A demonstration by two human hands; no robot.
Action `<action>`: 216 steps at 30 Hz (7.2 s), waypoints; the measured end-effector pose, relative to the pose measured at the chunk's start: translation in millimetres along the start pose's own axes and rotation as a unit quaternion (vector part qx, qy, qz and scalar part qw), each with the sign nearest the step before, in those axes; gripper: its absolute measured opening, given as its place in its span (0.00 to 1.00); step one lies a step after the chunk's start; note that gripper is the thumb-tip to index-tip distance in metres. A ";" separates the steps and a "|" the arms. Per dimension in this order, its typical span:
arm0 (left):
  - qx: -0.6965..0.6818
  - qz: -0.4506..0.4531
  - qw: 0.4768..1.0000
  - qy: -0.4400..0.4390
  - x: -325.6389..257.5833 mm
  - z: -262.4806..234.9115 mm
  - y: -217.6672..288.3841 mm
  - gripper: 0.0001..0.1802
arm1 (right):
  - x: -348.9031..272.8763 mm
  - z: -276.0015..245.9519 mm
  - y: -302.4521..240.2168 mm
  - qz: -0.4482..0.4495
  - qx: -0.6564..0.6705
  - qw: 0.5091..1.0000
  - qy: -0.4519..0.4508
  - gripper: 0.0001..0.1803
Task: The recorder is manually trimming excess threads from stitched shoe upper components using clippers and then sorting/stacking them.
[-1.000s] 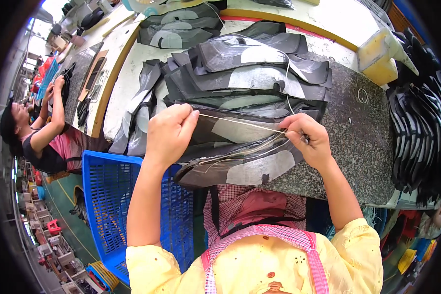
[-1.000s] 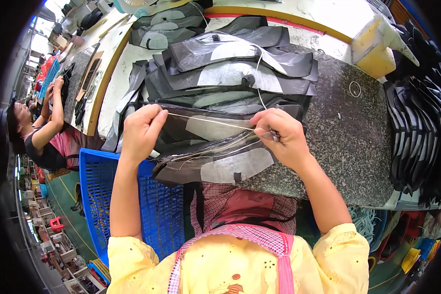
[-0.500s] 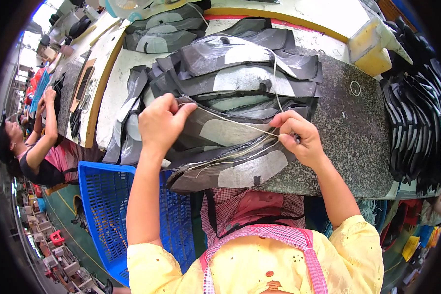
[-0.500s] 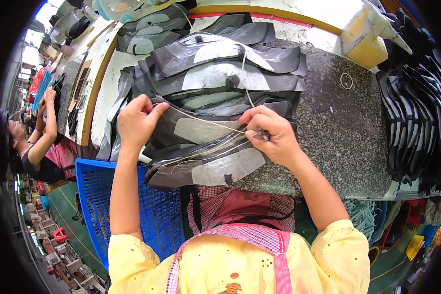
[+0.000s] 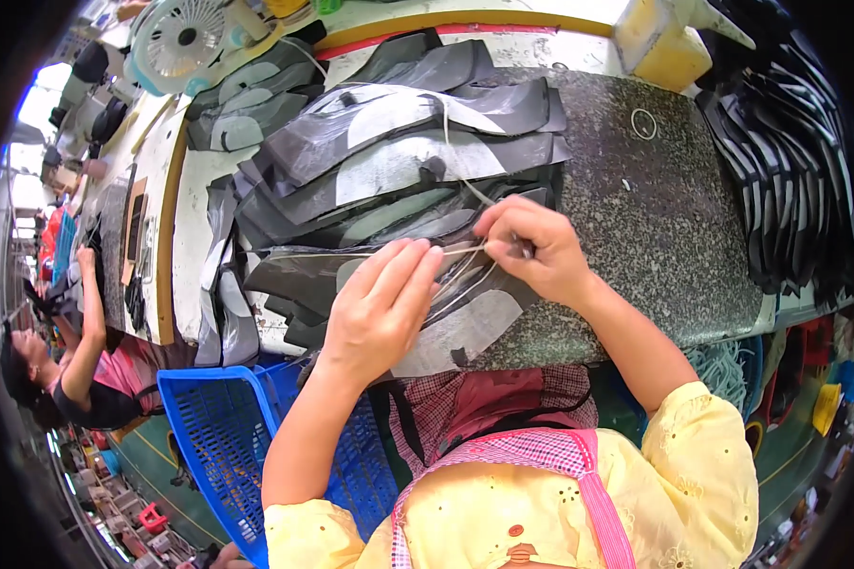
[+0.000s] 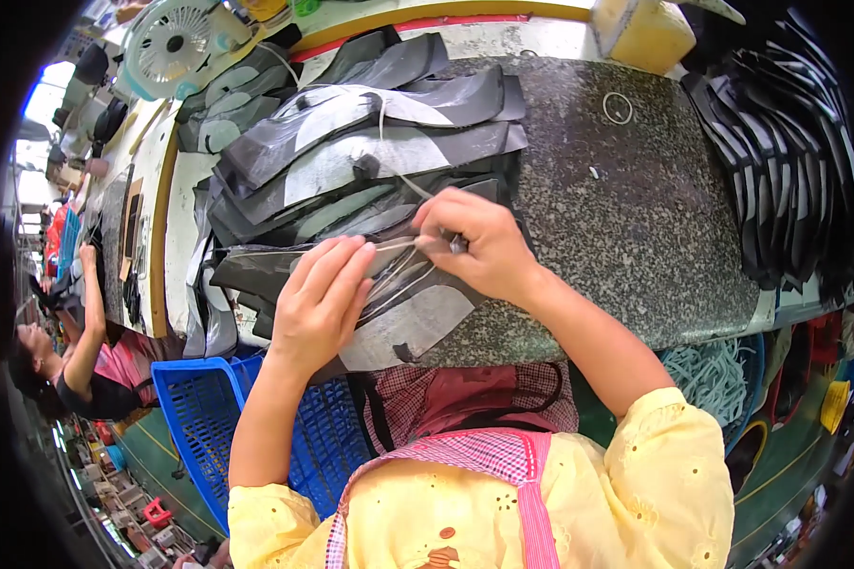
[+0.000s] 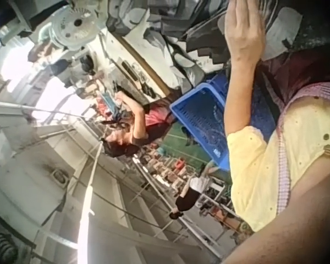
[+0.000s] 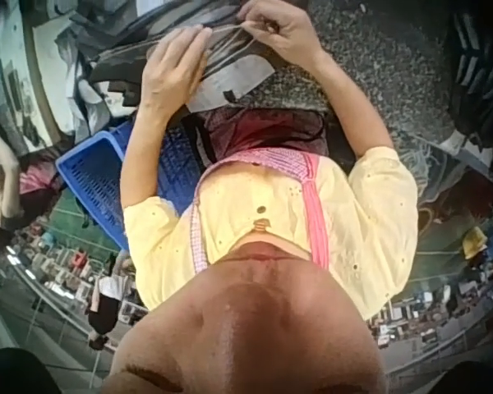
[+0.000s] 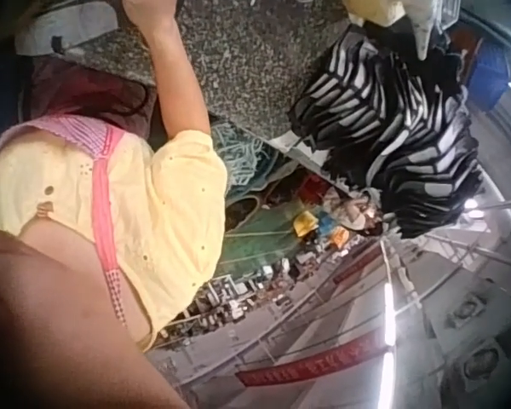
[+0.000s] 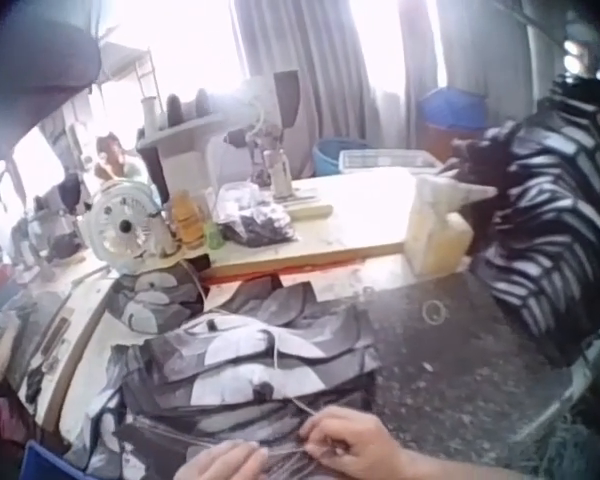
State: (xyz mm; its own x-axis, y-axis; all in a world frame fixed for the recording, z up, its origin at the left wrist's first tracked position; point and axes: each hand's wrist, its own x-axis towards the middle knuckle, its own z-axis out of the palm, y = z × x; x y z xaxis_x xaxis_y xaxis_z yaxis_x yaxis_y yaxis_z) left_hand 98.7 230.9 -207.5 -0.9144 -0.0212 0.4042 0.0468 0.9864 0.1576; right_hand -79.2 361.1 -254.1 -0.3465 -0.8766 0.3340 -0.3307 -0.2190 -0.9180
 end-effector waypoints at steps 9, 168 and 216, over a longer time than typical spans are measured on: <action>0.100 -0.041 0.994 -0.028 18.6 9.2 27.2 0.25 | 3.2 -6.6 22.0 -0.018 -0.189 0.974 0.125 0.08; -0.261 -0.197 0.943 0.069 57.3 -96.6 -75.1 0.14 | -82.6 -199.2 -191.7 -0.246 0.414 0.860 0.170 0.15; -0.182 -0.445 0.864 0.146 -54.6 -10.9 7.0 0.13 | 29.0 -20.4 -41.4 0.116 -0.133 0.981 -0.086 0.08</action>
State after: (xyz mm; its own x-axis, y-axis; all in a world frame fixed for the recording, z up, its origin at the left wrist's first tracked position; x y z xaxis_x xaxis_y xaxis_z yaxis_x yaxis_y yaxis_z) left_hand 153.3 237.3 -218.7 -0.5148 -0.8385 0.1785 -0.4508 0.4419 0.7756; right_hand -93.4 353.5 -202.0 -0.2938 -0.9540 0.0606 -0.4848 0.0940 -0.8695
